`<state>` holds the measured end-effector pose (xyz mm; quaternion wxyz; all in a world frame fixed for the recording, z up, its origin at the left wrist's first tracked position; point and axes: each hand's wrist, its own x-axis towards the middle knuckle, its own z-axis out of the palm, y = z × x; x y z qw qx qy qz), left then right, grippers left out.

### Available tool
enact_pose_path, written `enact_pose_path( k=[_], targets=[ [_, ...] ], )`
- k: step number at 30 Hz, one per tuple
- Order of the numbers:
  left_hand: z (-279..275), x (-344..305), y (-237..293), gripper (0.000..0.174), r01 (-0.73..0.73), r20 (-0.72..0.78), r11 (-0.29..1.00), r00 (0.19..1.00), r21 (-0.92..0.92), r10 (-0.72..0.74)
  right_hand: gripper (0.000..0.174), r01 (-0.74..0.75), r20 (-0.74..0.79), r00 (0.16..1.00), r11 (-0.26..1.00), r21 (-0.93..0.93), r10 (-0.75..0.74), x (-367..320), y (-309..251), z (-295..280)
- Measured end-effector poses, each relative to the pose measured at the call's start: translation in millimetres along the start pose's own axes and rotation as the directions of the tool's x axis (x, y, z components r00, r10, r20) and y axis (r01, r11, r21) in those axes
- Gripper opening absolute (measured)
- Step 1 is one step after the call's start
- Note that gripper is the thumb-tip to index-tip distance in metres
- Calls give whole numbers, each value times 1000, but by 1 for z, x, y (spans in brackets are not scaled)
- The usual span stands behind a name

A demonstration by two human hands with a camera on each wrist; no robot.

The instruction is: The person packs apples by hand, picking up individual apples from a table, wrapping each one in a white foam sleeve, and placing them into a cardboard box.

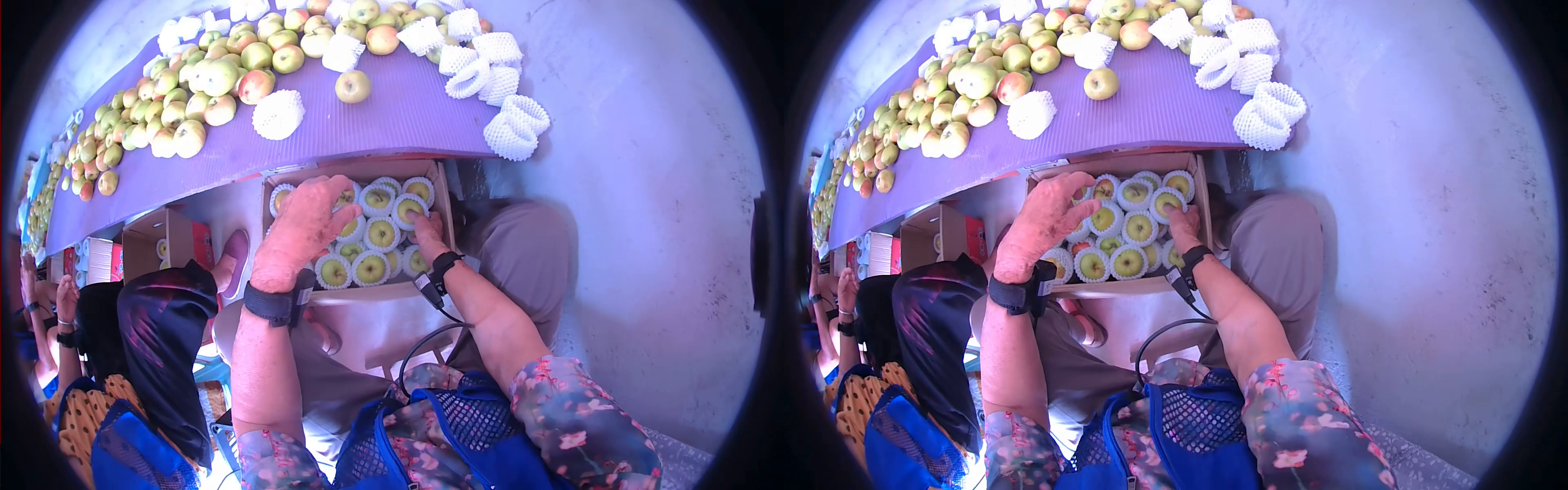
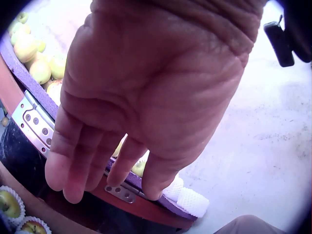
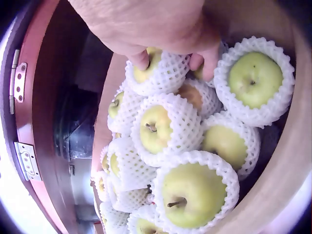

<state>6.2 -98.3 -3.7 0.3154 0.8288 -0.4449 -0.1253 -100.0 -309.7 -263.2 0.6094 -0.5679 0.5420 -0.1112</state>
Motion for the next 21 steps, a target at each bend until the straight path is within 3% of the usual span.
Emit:
enact_pose_path(
  k=[2,8,14,21],
  targets=[
    [0,1,2,33,11,18,1000,1000,19,-11,68,-74,43,996,996,55,72,-24,-21,-6],
    [6,5,-3,33,-42,14,995,999,90,41,70,76,-31,997,997,-16,-77,6,8,1],
    [5,4,-4,34,-36,28,998,999,46,35,68,8,-40,999,992,-126,-13,0,-1,-1],
    [3,1,-7,35,-17,45,998,999,62,14,62,39,-1,999,991,-129,-40,-9,-6,-5]
  ],
)
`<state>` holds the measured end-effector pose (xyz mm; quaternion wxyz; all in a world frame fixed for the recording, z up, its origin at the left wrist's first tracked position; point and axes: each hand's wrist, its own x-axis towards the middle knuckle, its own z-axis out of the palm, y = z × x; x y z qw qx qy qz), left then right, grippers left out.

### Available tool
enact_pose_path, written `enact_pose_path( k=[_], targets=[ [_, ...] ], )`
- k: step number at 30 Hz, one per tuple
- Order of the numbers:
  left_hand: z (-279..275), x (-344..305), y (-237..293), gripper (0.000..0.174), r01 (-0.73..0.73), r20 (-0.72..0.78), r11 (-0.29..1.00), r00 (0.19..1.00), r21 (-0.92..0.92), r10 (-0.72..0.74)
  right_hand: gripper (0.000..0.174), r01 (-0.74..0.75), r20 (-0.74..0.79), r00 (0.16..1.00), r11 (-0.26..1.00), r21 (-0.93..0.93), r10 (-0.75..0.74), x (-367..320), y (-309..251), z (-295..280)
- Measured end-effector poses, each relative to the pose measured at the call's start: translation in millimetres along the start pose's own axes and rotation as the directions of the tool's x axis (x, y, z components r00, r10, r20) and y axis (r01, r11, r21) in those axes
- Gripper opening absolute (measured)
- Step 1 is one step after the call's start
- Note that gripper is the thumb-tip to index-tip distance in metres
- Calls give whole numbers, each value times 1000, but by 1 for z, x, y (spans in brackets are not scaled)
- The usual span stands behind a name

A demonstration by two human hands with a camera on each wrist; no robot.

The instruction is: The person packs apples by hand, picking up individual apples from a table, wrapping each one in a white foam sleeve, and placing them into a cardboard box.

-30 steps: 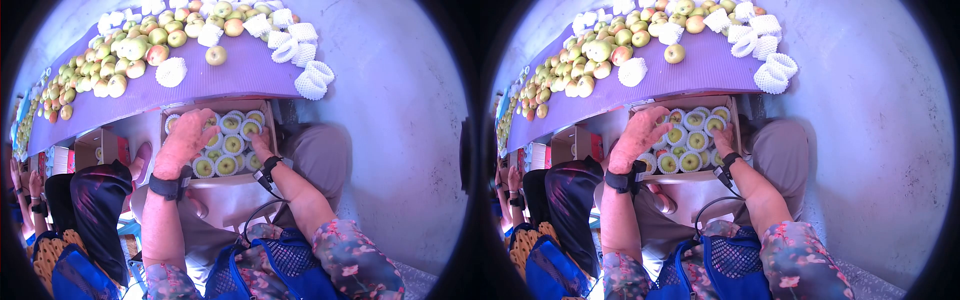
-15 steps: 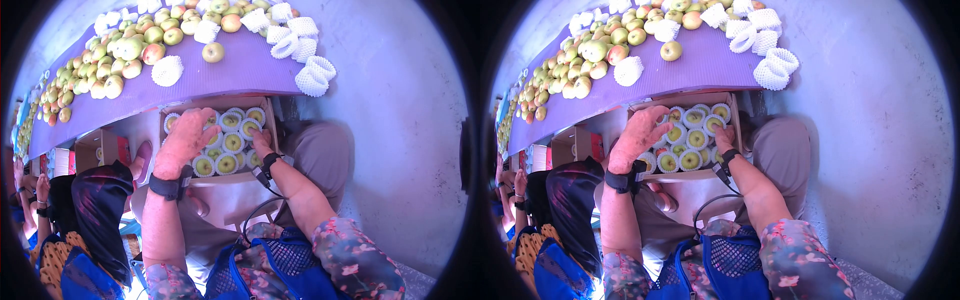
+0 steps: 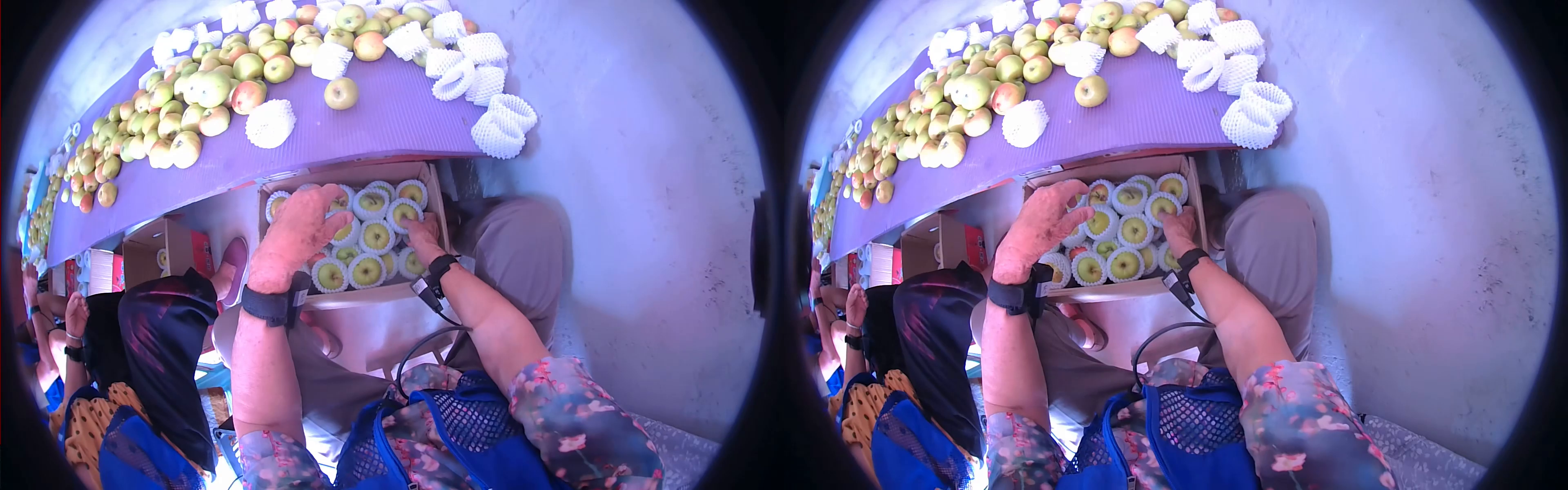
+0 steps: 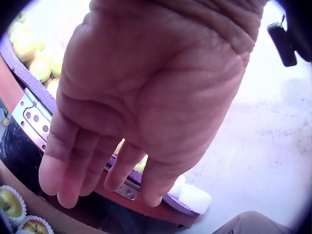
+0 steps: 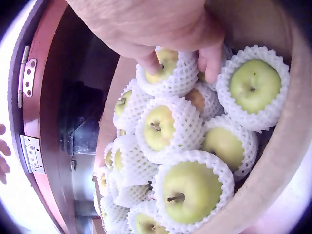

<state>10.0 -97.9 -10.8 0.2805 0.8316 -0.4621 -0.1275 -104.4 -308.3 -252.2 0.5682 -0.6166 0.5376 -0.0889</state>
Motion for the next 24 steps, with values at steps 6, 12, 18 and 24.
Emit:
enact_pose_path(
  k=[6,12,18,24],
  targets=[
    [-3,-4,0,35,20,-1,999,1000,-43,-20,68,262,-21,963,949,-173,-269,0,11,2],
    [-4,-6,4,35,24,1,998,1000,-66,-24,77,383,39,905,772,-506,-423,-22,-2,2],
    [-1,-5,2,34,1,4,1000,1000,-17,-1,77,404,136,908,741,-537,-397,-15,-14,-5],
    [-2,-1,8,35,67,62,995,996,-75,-62,77,385,188,921,720,-578,-342,-10,-18,-7]
  ],
)
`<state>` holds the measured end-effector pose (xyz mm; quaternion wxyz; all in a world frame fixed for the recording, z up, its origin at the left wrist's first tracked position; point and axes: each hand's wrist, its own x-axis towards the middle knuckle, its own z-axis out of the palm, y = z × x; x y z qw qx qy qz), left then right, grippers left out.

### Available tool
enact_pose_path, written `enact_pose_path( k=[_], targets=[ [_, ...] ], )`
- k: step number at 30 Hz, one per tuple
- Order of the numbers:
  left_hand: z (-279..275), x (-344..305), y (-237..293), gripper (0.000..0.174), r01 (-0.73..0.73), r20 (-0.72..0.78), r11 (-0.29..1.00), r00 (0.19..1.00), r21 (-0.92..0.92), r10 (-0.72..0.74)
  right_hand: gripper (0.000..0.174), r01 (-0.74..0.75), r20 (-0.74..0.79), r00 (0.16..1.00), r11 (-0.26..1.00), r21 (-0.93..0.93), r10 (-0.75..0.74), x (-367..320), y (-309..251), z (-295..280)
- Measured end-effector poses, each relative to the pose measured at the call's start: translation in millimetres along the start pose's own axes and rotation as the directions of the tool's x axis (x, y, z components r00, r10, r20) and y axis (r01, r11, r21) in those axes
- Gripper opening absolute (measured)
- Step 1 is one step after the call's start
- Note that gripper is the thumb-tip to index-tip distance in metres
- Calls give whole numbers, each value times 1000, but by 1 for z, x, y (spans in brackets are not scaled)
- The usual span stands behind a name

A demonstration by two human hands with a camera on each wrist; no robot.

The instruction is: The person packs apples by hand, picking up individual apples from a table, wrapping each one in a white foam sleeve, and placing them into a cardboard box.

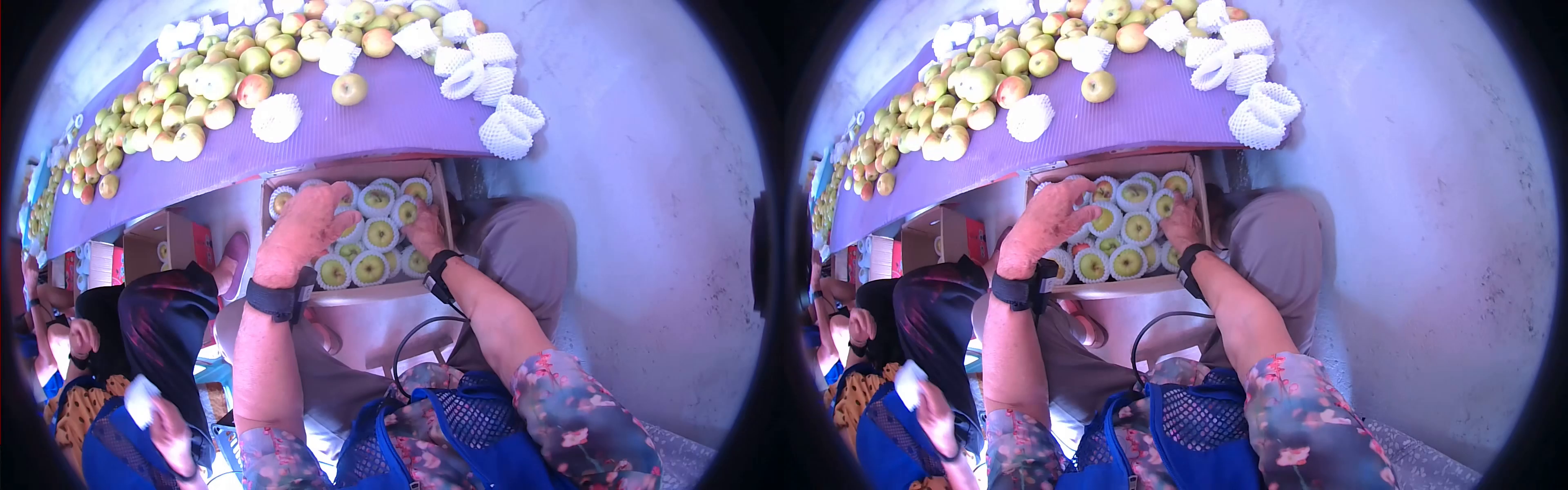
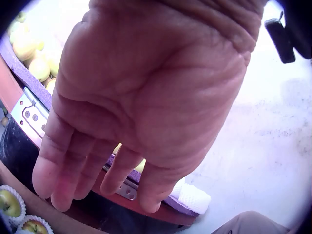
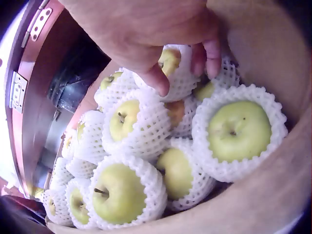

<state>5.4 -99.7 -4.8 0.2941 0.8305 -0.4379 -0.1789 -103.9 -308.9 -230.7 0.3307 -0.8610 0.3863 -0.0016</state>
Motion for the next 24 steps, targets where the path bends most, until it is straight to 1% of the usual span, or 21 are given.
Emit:
enact_pose_path(
  k=[3,6,9,11,14,15,18,20,21,24],
  targets=[
    [-3,-1,4,35,56,2,995,998,-80,-56,80,-3,2,1000,1000,-23,3,-4,-3,-3],
    [0,0,-8,36,-55,-46,996,997,68,59,82,16,5,1000,999,-37,-16,-10,-4,-6],
    [1,-3,-11,36,-68,-85,997,994,-20,66,84,33,4,999,998,-58,-33,-13,-3,-7],
    [-2,-4,-9,37,-65,-72,997,995,-28,63,84,31,4,1000,996,-80,-31,-14,-3,-4],
    [-2,-4,-13,36,-76,-64,997,995,-4,75,86,52,-61,996,990,-129,-60,-16,-2,2],
    [-2,-3,-13,36,-82,-63,997,995,10,83,86,55,-63,996,989,-134,-64,-16,-2,2],
    [-7,-2,-12,34,-44,-28,999,999,-15,44,83,84,-69,993,982,-166,-97,-17,-3,0],
    [-8,-2,-16,34,-96,-71,995,993,27,98,79,131,-73,986,969,-209,-150,-18,-5,-1],
    [-9,-2,-19,34,-122,-94,991,988,51,126,78,134,-49,988,964,-230,-149,-16,-6,-3],
    [-10,-2,-21,34,-93,-96,996,991,18,94,72,158,27,987,949,-273,-156,-9,-11,-5]
  ],
)
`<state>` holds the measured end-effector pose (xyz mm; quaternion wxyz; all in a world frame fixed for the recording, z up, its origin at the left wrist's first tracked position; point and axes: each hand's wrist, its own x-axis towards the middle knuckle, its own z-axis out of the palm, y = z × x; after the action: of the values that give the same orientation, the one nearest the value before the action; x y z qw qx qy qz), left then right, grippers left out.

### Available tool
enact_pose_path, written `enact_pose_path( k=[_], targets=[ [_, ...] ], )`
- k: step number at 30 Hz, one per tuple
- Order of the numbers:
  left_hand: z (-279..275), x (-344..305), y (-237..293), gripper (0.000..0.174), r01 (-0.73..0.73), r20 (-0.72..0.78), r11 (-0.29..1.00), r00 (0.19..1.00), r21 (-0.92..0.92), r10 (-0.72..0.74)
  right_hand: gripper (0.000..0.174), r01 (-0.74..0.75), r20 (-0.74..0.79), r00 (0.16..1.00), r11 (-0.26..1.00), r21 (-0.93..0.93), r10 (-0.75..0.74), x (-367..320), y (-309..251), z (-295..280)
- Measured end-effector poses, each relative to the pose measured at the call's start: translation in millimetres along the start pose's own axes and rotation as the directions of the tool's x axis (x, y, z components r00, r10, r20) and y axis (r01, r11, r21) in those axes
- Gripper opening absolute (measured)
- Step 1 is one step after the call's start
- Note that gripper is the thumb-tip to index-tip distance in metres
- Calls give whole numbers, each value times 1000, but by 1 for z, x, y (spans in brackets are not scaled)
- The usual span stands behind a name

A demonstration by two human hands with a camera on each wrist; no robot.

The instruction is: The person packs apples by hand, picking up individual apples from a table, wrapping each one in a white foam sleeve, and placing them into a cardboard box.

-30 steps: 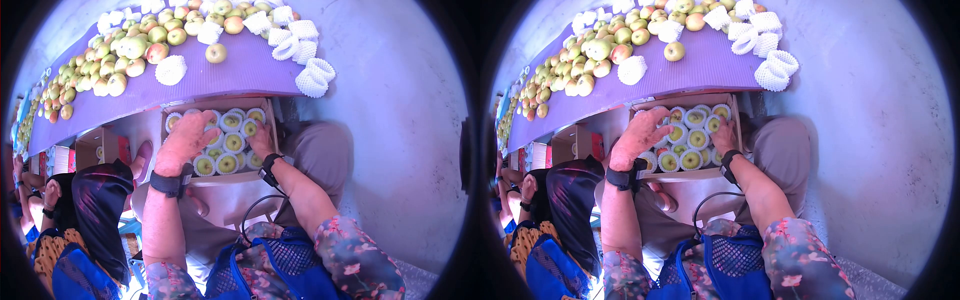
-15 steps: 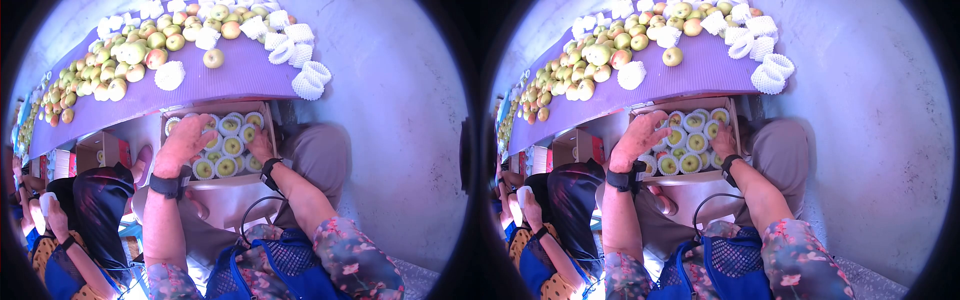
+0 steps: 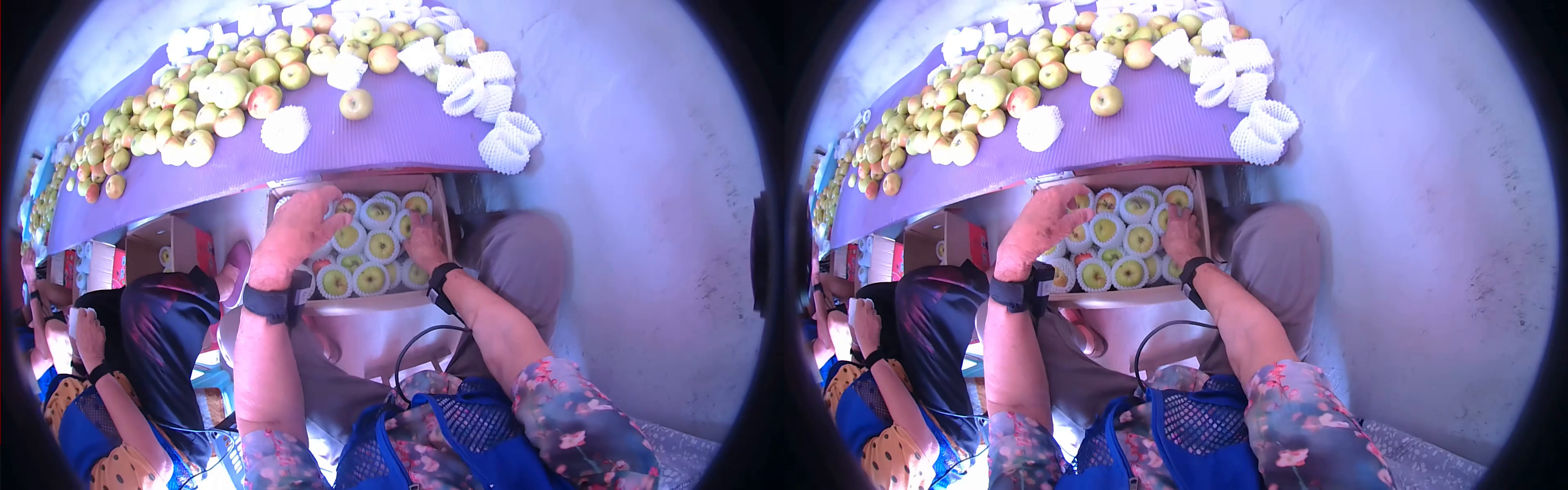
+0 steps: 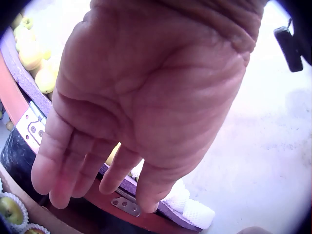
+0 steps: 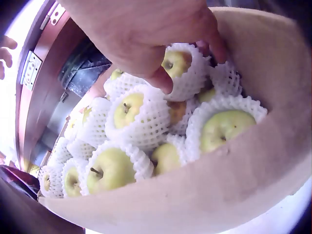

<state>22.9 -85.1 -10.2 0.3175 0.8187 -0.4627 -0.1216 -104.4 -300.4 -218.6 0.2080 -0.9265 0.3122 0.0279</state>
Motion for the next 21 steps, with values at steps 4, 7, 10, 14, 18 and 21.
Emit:
enact_pose_path(
  k=[4,7,10,14,18,21],
  targets=[
    [-3,1,7,30,41,34,998,999,37,-42,65,20,70,997,998,-52,-16,10,0,-5],
    [-1,2,7,31,53,45,999,998,4,-53,57,70,48,997,990,-123,-65,20,-5,-8],
    [-1,2,8,31,43,42,999,998,17,-44,42,245,140,964,959,-142,-225,23,-20,-36],
    [-3,3,9,32,76,58,997,995,10,-76,23,555,261,820,818,-150,-508,0,-67,-117],
    [5,3,2,27,34,-6,999,999,28,-34,23,680,248,710,733,0,-659,-12,-95,-162],
    [3,2,7,25,70,36,997,997,31,-72,25,666,313,652,719,199,-691,-10,-116,-191]
  ],
)
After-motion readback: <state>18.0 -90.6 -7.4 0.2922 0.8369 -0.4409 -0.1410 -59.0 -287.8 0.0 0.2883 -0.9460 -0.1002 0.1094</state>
